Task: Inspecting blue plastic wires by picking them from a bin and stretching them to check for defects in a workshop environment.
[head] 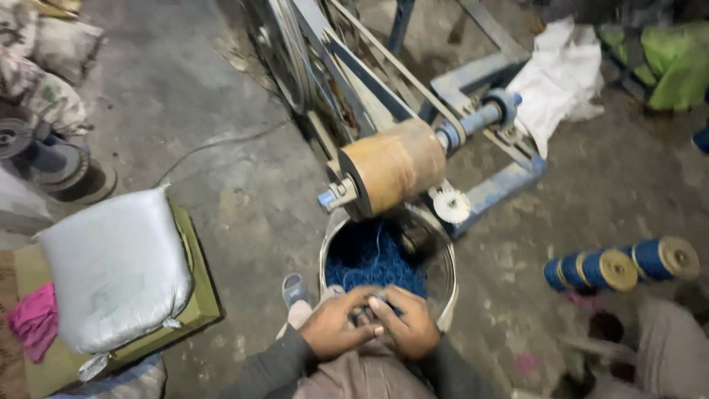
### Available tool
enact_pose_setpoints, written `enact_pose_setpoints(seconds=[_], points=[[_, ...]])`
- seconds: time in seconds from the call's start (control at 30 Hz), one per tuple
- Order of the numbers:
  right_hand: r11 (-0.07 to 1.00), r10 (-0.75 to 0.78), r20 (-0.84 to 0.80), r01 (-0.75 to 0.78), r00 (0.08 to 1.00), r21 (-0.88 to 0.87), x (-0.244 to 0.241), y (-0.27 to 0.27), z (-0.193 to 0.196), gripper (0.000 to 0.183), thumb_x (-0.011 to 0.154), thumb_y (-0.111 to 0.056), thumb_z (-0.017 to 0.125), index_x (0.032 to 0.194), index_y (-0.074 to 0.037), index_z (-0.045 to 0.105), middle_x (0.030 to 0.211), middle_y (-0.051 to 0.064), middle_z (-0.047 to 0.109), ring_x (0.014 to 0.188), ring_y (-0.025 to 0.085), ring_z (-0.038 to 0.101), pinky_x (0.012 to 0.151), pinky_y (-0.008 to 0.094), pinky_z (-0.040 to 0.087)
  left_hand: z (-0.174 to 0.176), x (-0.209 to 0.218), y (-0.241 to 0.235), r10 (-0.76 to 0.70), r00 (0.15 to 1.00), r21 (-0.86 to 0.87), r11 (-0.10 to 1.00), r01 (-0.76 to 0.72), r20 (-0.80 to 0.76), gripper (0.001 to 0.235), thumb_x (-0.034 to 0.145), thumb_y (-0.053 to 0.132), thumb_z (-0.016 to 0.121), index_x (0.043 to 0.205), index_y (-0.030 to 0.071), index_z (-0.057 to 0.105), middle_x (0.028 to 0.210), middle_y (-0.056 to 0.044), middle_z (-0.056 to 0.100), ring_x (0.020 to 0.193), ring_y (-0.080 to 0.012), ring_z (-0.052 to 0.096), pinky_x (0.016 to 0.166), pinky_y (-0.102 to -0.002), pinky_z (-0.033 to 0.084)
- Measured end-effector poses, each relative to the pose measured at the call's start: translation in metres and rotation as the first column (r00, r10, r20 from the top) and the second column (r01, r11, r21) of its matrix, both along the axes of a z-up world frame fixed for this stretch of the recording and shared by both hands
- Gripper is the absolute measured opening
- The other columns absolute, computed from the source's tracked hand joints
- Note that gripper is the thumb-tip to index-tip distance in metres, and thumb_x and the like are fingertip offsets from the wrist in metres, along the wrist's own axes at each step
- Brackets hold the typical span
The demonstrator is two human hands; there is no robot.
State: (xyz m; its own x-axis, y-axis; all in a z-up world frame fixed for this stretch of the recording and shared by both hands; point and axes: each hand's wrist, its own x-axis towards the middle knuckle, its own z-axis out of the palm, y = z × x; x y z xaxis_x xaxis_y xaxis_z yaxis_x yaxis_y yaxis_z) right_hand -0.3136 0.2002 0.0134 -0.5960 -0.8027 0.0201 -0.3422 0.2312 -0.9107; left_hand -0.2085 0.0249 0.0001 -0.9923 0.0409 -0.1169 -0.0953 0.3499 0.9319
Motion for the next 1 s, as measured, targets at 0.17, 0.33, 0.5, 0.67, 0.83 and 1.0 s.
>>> enact_pose_setpoints(seconds=[0.17,0.33,0.5,0.67,0.83,1.0], points=[[0.989,-0.140,0.077,0.137,0.987,0.047,-0.005,0.005,-0.009,0.029,0.098,-0.032,0.059,0.086,-0.012,0.077,0.069,0.000,0.071,0.060,0.009,0.064,0.061,0.027,0.053,-0.001,-0.001,0.005,0.122,0.990,-0.064,0.990,-0.126,-0.069,0.025,0.095,0.033,0.064,0.107,0.012,0.071,0.100,-0.006,0.076,0.092,-0.0260,0.072,0.076,-0.038,0.050],[0.956,-0.239,0.241,0.184,0.941,0.227,-0.009,0.010,-0.005,0.042,0.101,-0.038,0.051,0.099,-0.011,0.082,0.062,0.002,0.056,0.057,0.013,0.052,0.058,0.030,0.043,0.006,-0.007,0.009,0.287,0.956,-0.019,0.957,-0.288,-0.052,0.023,0.099,0.033,0.061,0.103,0.014,0.075,0.096,-0.002,0.076,0.088,-0.0204,0.071,0.075,-0.036,0.052],[0.939,-0.250,0.153,0.202,0.956,0.277,-0.024,0.017,-0.025,0.045,0.097,-0.037,0.052,0.128,-0.016,0.076,0.109,0.004,0.076,0.095,0.015,0.068,0.085,0.030,0.052,0.004,-0.013,0.017,0.308,0.936,-0.022,0.948,-0.316,-0.168,0.027,0.101,0.037,0.059,0.102,0.014,0.072,0.096,-0.003,0.075,0.089,-0.0218,0.071,0.076,-0.037,0.051],[0.987,-0.138,-0.031,0.140,0.990,0.081,-0.028,0.020,-0.040,0.034,0.090,-0.026,0.068,0.118,-0.011,0.079,0.120,0.004,0.080,0.116,0.016,0.071,0.102,0.030,0.050,-0.002,-0.024,0.016,0.301,0.923,0.001,0.951,-0.309,-0.240,0.030,0.102,0.037,0.057,0.106,0.011,0.072,0.104,-0.008,0.075,0.097,-0.0268,0.072,0.082,-0.039,0.053],[0.952,-0.304,0.018,0.304,0.952,0.038,-0.022,0.014,-0.034,0.019,0.080,-0.017,0.081,0.090,0.000,0.084,0.110,0.008,0.080,0.110,0.016,0.071,0.096,0.028,0.053,-0.002,-0.033,0.014,0.276,0.916,-0.076,0.948,-0.310,-0.290,0.029,0.101,0.034,0.057,0.104,0.008,0.070,0.100,-0.009,0.069,0.091,-0.0273,0.069,0.080,-0.040,0.053],[0.941,-0.328,0.091,0.318,0.940,0.112,-0.029,0.006,-0.009,0.024,0.089,-0.023,0.072,0.105,-0.008,0.084,0.104,0.005,0.083,0.101,0.013,0.072,0.090,0.028,0.053,0.015,-0.031,0.001,0.291,0.936,-0.019,0.953,-0.301,-0.197,0.023,0.101,0.033,0.059,0.106,0.014,0.070,0.101,-0.004,0.073,0.094,-0.0237,0.069,0.080,-0.039,0.053]])
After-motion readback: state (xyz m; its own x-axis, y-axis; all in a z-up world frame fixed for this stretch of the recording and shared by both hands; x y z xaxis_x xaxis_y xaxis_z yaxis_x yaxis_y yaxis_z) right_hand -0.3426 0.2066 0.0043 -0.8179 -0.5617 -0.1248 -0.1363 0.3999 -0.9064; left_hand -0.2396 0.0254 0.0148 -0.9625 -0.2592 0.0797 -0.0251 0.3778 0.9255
